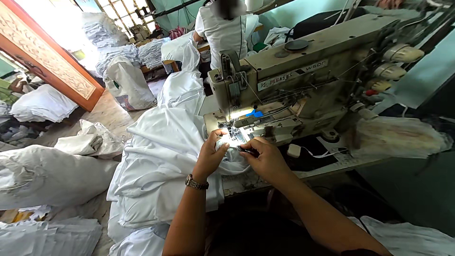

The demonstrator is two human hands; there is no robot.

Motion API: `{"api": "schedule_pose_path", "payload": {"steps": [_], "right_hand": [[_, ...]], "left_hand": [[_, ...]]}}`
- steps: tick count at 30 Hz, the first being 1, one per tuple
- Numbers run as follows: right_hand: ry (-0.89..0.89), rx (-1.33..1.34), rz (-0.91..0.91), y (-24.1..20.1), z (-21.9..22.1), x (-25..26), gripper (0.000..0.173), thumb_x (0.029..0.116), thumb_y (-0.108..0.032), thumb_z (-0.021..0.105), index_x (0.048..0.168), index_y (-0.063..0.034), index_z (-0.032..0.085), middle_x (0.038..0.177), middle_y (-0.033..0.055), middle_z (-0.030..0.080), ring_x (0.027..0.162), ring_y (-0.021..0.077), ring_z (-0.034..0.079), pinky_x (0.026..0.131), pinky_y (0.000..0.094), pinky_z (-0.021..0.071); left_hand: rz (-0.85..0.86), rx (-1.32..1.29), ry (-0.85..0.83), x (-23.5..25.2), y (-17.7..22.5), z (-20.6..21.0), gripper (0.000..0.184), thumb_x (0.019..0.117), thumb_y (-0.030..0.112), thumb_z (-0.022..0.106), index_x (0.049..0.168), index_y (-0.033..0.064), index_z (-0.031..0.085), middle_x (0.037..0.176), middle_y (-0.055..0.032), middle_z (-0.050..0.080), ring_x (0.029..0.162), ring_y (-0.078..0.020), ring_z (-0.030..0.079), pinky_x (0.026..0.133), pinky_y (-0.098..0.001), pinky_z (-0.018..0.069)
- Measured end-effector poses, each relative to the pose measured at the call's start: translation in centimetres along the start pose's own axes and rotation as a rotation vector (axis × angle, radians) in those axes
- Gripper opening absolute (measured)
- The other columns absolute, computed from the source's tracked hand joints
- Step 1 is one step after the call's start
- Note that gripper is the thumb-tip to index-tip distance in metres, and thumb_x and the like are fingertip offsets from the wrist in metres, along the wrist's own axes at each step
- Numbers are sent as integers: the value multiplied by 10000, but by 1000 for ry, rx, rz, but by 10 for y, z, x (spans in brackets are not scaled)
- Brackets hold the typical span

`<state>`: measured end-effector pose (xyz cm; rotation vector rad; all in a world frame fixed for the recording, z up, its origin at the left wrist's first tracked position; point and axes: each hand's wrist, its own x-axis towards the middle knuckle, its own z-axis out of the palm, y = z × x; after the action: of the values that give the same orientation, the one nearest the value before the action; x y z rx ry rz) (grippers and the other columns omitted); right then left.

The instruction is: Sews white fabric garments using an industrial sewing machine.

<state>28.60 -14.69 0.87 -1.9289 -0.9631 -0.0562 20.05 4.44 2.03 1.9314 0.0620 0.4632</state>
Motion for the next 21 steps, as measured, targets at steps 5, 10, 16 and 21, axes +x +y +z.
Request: {"api": "schedule_pose_path", "payload": {"steps": [5,10,16,21], "right_hand": [[3,29,-7,-1,4,3,189,947,-243,691,1028,-81,746,936,50,672,819,122,654,751,292,571],[122,169,-9,7,11,4,161,936,-219,699,1003,-78,738,920,29,671,811,75,648,742,251,571],[215,215,-12,12,7,1,246,916,-253,727,1092,-83,700,961,33,662,778,55,614,681,208,542],[85,148,-1,3,10,-5,316,958,-313,674,1200,-109,691,1006,55,646,814,95,619,709,248,555]], "left_hand": [[12,4,-5,0,-1,0,338,999,92,614,1332,64,562,956,-70,705,811,-123,682,776,-318,585],[11,15,-5,0,0,0,339,1000,94,608,1333,53,557,946,-66,708,818,-117,686,778,-315,587],[9,6,1,0,0,0,314,1004,90,599,1316,66,567,919,-56,702,789,-112,678,753,-307,583],[-3,-1,12,0,1,1,326,998,86,606,1322,67,568,957,-65,704,806,-120,679,762,-310,584]]}}
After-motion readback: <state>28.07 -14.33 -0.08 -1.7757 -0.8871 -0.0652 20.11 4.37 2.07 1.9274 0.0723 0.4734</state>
